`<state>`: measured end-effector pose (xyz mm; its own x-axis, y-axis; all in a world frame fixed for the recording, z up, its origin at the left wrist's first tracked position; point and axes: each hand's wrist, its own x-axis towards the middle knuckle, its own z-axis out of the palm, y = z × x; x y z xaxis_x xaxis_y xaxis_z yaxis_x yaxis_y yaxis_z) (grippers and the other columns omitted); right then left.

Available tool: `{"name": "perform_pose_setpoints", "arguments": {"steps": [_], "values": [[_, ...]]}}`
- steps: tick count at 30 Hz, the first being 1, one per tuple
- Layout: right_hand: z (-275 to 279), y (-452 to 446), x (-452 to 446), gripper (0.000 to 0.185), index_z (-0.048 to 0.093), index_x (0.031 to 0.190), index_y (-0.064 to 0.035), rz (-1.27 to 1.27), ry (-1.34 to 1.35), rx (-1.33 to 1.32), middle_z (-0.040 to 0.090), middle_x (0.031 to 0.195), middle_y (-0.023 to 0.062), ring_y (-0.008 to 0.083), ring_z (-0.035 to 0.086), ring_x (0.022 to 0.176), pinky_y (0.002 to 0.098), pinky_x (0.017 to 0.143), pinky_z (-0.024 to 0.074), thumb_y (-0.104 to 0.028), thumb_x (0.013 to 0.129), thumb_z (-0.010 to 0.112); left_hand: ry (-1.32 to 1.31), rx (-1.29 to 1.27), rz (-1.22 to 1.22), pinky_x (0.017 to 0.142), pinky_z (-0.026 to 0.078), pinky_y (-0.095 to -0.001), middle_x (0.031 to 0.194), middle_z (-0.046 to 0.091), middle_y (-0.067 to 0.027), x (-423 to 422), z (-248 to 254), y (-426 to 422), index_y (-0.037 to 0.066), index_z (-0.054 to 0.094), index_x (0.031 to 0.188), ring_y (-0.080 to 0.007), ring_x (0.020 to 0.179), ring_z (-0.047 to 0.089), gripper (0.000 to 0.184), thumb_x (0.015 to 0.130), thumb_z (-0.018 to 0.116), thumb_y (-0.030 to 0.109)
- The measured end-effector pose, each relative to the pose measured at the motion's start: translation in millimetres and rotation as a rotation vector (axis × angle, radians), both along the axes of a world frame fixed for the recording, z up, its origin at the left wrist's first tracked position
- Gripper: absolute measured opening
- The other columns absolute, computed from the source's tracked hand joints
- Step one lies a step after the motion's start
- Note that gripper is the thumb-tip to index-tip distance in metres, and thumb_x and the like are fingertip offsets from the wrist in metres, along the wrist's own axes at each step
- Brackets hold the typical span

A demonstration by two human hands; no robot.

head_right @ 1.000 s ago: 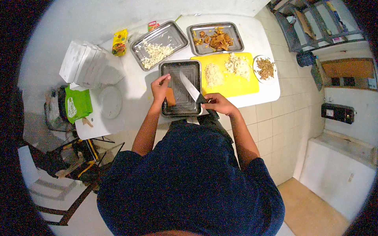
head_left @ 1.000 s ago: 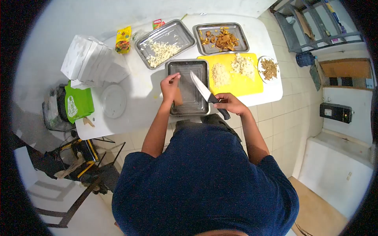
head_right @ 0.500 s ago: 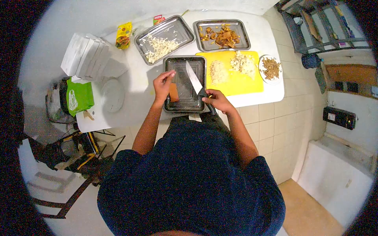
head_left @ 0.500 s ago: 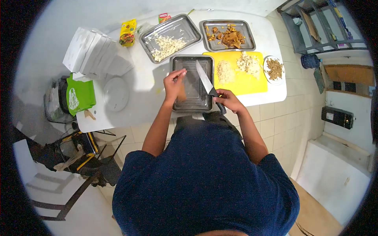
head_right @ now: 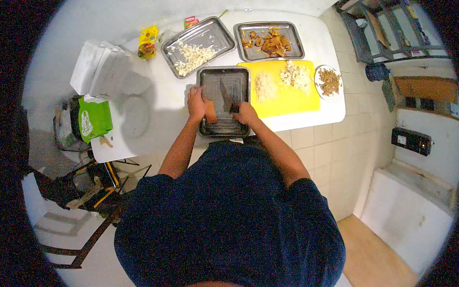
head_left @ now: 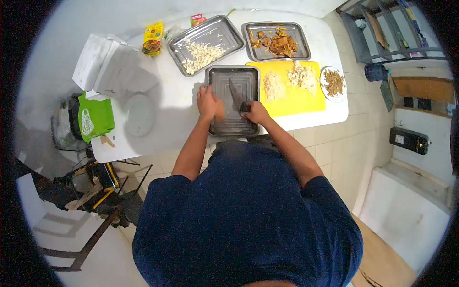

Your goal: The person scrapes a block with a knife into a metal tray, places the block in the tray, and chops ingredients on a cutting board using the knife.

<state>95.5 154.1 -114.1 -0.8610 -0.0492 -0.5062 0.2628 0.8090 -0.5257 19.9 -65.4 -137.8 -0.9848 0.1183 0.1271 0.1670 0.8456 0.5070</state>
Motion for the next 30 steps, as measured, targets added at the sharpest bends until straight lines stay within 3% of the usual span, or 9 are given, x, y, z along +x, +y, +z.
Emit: {"name": "perform_pose_setpoints", "arguments": {"steps": [6, 9, 12, 13, 14, 17, 18, 24, 30], "values": [[10, -5, -7, 0.042, 0.067, 0.107, 0.0016, 0.056, 0.013, -0.091, 0.068, 0.104, 0.0257, 0.0433, 0.065, 0.099, 0.0489, 0.087, 0.0521, -0.025, 0.075, 0.076, -0.233, 0.169, 0.013, 0.087, 0.049, -0.0468, 0.107, 0.059, -0.0176, -1, -24, -25, 0.011, 0.062, 0.120, -0.0393, 0.099, 0.060, 0.042, 0.079, 0.061, 0.001], [12, 6, 5, 0.045, 0.060, 0.117, 0.0011, -0.106, 0.097, -0.352, 0.070, 0.094, 0.0206, 0.0342, 0.070, 0.082, 0.0430, 0.074, 0.0558, -0.020, 0.079, 0.074, -0.219, 0.216, 0.040, 0.087, 0.049, -0.0465, 0.106, 0.059, -0.0175, 1, -28, -40, 0.011, 0.061, 0.120, -0.0390, 0.099, 0.059, 0.041, 0.080, 0.060, 0.000], [30, 17, 15, 0.043, 0.055, 0.122, -0.0003, -0.445, -0.242, -0.620, 0.065, 0.083, 0.0113, 0.0186, 0.064, 0.065, 0.0323, 0.060, 0.0539, -0.014, 0.084, 0.071, -0.193, 0.205, 0.037, 0.088, 0.048, -0.0460, 0.108, 0.057, -0.0174, 0, -31, -51, 0.010, 0.062, 0.120, -0.0384, 0.103, 0.057, 0.040, 0.080, 0.060, 0.000], [37, 20, 15, 0.042, 0.054, 0.122, -0.0003, -0.408, -0.217, -0.614, 0.064, 0.082, 0.0094, 0.0155, 0.062, 0.064, 0.0301, 0.058, 0.0520, -0.014, 0.086, 0.070, -0.176, 0.193, 0.031, 0.089, 0.048, -0.0458, 0.110, 0.057, -0.0173, -1, -27, -52, 0.010, 0.062, 0.119, -0.0381, 0.106, 0.056, 0.040, 0.080, 0.061, 0.000], [43, 23, 16, 0.041, 0.053, 0.123, -0.0003, -0.368, -0.195, -0.608, 0.062, 0.082, 0.0075, 0.0125, 0.059, 0.063, 0.0278, 0.055, 0.0502, -0.014, 0.088, 0.069, -0.223, 0.029, 0.034, 0.095, 0.045, -0.0482, 0.122, 0.053, -0.0172, -2, -24, -52, 0.011, 0.059, 0.125, -0.0391, 0.117, 0.050, 0.043, 0.083, 0.061, 0.005], [57, 23, 16, 0.035, 0.053, 0.119, -0.0002, -0.326, -0.163, -0.557, 0.062, 0.084, 0.0061, 0.0101, 0.057, 0.062, 0.0260, 0.051, 0.0480, -0.015, 0.090, 0.067, -0.023, -0.010, -0.038, 0.104, 0.037, -0.0530, 0.137, 0.046, -0.0225, 0, 32, -42, 0.015, 0.053, 0.138, -0.0430, 0.127, 0.043, 0.053, 0.086, 0.060, 0.009], [63, 21, 15, 0.034, 0.054, 0.119, -0.0005, -0.347, -0.165, -0.560, 0.063, 0.085, 0.0061, 0.0102, 0.057, 0.062, 0.0259, 0.050, 0.0474, -0.015, 0.090, 0.067, -0.034, 0.062, -0.166, 0.110, 0.030, -0.0585, 0.151, 0.034, -0.0204, 0, 43, -41, 0.021, 0.047, 0.146, -0.0444, 0.138, 0.032, 0.065, 0.083, 0.056, 0.009], [99, 0, -2, 0.031, 0.054, 0.116, -0.0005, -0.376, -0.191, -0.567, 0.063, 0.085, 0.0071, 0.0107, 0.057, 0.060, 0.0253, 0.044, 0.0431, -0.016, 0.092, 0.066, -0.041, -0.084, -0.712, 0.118, 0.009, -0.0630, 0.164, 0.015, -0.0105, 27, 90, -7, 0.030, 0.037, 0.152, -0.0419, 0.150, 0.011, 0.082, 0.075, 0.056, 0.009], [107, 2, -5, 0.024, 0.054, 0.111, -0.0019, -0.377, -0.260, -0.571, 0.061, 0.081, 0.0060, 0.0102, 0.053, 0.054, 0.0243, 0.042, 0.0401, -0.015, 0.093, 0.063, -0.067, -0.034, -0.504, 0.117, 0.006, -0.0650, 0.166, 0.011, -0.0067, 31, 63, -2, 0.028, 0.036, 0.153, -0.0428, 0.150, 0.007, 0.081, 0.075, 0.054, 0.010]]}}
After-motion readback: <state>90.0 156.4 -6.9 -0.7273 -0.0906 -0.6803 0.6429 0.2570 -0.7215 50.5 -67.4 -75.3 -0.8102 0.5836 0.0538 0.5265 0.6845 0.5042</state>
